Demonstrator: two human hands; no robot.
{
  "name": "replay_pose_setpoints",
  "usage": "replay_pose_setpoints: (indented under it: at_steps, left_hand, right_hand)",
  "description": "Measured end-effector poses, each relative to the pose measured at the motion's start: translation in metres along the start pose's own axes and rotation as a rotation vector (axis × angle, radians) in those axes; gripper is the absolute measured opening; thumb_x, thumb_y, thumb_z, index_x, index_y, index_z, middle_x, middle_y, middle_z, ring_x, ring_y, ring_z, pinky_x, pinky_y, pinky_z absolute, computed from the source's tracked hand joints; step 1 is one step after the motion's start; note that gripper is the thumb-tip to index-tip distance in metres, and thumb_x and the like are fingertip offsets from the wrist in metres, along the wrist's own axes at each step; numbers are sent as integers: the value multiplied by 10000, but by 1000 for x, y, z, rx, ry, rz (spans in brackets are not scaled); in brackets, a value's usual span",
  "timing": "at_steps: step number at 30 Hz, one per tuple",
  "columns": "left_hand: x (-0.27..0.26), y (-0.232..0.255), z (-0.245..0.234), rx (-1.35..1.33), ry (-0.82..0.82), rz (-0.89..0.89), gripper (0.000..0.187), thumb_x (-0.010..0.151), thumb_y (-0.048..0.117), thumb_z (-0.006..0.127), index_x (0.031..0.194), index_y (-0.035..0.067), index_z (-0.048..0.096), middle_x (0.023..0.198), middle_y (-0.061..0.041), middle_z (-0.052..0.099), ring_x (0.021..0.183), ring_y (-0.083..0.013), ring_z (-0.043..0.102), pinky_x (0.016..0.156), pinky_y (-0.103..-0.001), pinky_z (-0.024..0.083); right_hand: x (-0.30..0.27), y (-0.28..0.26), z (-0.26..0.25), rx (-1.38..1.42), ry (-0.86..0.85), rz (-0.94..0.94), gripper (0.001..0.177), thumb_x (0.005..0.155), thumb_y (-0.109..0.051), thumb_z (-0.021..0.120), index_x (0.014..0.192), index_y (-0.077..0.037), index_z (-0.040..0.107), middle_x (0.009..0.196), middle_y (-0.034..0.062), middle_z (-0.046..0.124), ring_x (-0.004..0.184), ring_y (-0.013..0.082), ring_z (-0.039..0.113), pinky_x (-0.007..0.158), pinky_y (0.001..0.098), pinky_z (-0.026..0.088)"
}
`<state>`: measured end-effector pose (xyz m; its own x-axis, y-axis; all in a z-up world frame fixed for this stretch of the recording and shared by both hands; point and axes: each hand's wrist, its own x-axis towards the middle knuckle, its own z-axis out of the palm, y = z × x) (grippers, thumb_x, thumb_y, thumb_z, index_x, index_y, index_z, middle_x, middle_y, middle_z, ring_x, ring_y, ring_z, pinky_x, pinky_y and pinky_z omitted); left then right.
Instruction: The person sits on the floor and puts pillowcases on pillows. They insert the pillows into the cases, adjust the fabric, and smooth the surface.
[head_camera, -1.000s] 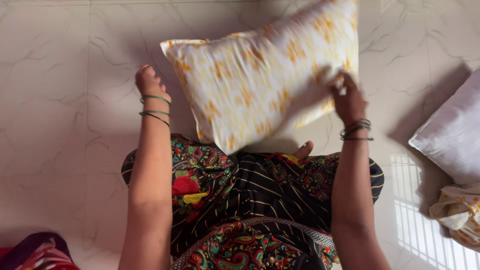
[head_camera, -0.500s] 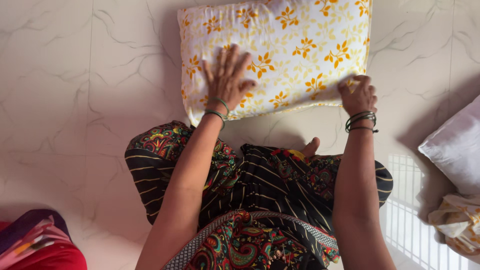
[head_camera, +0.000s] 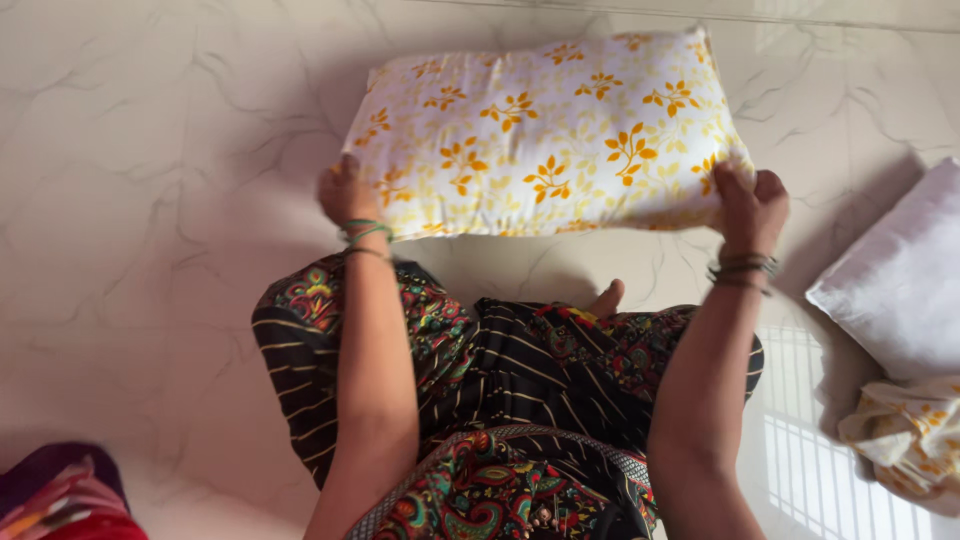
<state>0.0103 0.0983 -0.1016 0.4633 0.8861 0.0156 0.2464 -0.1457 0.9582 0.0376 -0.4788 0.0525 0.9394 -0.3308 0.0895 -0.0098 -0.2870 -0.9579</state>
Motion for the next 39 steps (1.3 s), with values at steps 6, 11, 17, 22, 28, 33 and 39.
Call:
replay_pose_setpoints:
  at_steps: [6, 11, 17, 22, 28, 33, 39]
  left_hand:
    - [-66, 151, -80, 310, 8, 650, 537, 916, 214, 779, 1384, 97, 543, 1359, -153, 552, 1283, -403, 505, 1019, -569, 415]
    - [-139, 200, -7, 486, -590, 829, 744, 962, 669, 603, 1526, 200, 480, 1640, -179, 346, 1546, -452, 133, 1127, -790, 38]
    - [-166, 201, 52, 829, -913, 776, 766, 935, 779, 423, 1550, 324, 409, 1708, -65, 200, 1577, -394, 60, 1101, -829, -70]
    - [-147, 206, 95, 1107, -1047, 615, 849, 878, 823, 361, 1602, 398, 241, 1710, -22, 51, 1554, -396, 4, 1074, -832, -72]
    - [-127, 210, 132, 1204, -1113, 470, 908, 832, 893, 311, 1601, 433, 166, 1715, 9, -27, 1567, -345, -25, 1088, -823, -64]
    - [-133, 200, 130, 1171, -1014, 491, 884, 834, 873, 326, 1580, 404, 271, 1714, 37, 54, 1571, -335, 8, 1093, -815, -70]
    - [-149, 152, 81, 863, -753, 748, 683, 987, 655, 489, 1553, 273, 471, 1662, -9, 347, 1587, -323, 174, 1190, -772, -37]
  right_hand:
    - [-60, -52, -52, -892, -51, -157, 465, 1078, -437, 601, 1459, -173, 638, 1438, 185, 627, 1280, 418, 610, 1050, 511, 466]
    - [-41, -66, 49, -1026, -591, 72, 835, 882, -759, 410, 1604, -399, 195, 1719, 24, 34, 1560, 400, -23, 1133, 763, 31]
    - [10, -24, 97, -1053, -768, 165, 852, 934, -773, 294, 1641, -317, 158, 1725, 63, 119, 1618, 319, 18, 1253, 640, 17]
    - [45, 18, 119, -1106, -819, 198, 873, 939, -755, 253, 1658, -276, 135, 1714, 146, 104, 1613, 267, 32, 1268, 553, -1]
    - [69, 17, 143, -1123, -813, 267, 873, 914, -767, 224, 1643, -312, 72, 1718, 99, 4, 1593, 275, -18, 1239, 596, -12]
    - [51, -8, 150, -1102, -636, 507, 841, 848, -764, 280, 1607, -460, 83, 1742, -108, -19, 1562, 455, -18, 1164, 774, 109]
    - [-4, -21, 143, -1054, -467, 321, 814, 902, -779, 316, 1626, -447, 145, 1750, -60, 64, 1579, 462, -46, 1147, 825, 55]
